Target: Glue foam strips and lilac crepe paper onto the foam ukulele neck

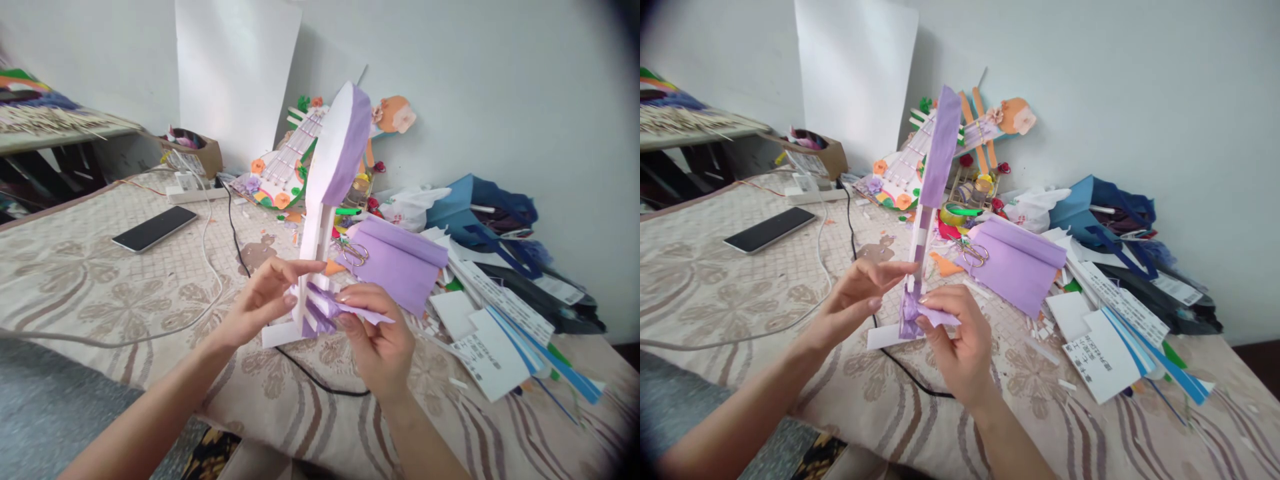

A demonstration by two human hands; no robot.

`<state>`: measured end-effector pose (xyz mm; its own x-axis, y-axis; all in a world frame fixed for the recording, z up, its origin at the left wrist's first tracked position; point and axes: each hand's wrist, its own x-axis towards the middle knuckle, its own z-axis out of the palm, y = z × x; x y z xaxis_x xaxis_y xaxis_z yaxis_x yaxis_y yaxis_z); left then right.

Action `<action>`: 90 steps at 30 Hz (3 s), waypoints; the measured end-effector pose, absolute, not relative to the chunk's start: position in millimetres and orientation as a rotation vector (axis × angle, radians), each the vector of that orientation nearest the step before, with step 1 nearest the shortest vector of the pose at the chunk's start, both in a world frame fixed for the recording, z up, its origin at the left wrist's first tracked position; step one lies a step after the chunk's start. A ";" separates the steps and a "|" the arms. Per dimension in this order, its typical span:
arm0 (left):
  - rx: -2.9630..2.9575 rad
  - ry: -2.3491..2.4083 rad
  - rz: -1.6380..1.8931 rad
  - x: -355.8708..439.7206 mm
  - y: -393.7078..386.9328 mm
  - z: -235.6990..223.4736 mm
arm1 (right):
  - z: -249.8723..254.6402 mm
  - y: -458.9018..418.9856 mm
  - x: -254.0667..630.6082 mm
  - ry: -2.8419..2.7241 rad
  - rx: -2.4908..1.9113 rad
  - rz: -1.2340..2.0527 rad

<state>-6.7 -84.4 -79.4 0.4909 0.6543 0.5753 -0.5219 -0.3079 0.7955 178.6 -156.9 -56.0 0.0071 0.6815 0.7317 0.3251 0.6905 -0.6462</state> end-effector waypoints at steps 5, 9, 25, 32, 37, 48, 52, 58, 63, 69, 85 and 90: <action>1.816 0.197 1.214 -6.1 -89.7 -78.0 | -52.8 -157.5 179.4 -1.635 -0.863 0.249; 1.915 0.328 1.281 -1.5 -94.2 -80.0 | -53.0 -158.7 180.5 -1.657 -0.917 0.160; 2.098 0.497 1.421 3.7 -106.0 -74.8 | -55.8 -159.6 178.5 -1.669 -0.950 0.157; 2.247 0.593 1.552 2.9 -110.6 -75.2 | -56.3 -163.1 175.9 -1.623 -0.890 0.139; 2.328 0.701 1.719 3.3 -112.4 -75.3 | -56.1 -163.6 174.6 -1.674 -0.880 0.145; 2.317 0.578 1.826 3.9 -116.1 -72.7 | -56.9 -161.0 169.9 -1.574 -0.798 0.261; 2.331 0.639 1.815 4.7 -118.8 -71.4 | -56.9 -162.8 171.8 -1.646 -0.830 0.217; 2.321 0.576 1.824 6.0 -118.6 -70.1 | -55.4 -164.6 174.3 -1.662 -0.917 0.196; 2.303 0.527 1.820 5.1 -119.3 -71.7 | -54.4 -161.6 171.9 -1.654 -0.801 0.313; 2.322 0.553 1.812 5.1 -120.8 -71.7 | -55.2 -162.7 169.9 -1.666 -0.803 0.293; 2.413 0.661 1.679 -2.3 -121.4 -67.3 | -58.6 -169.8 175.7 -1.646 -0.834 0.325; 2.340 0.667 1.714 -11.4 -113.2 -69.1 | -74.4 -199.8 203.2 -1.806 -0.808 0.334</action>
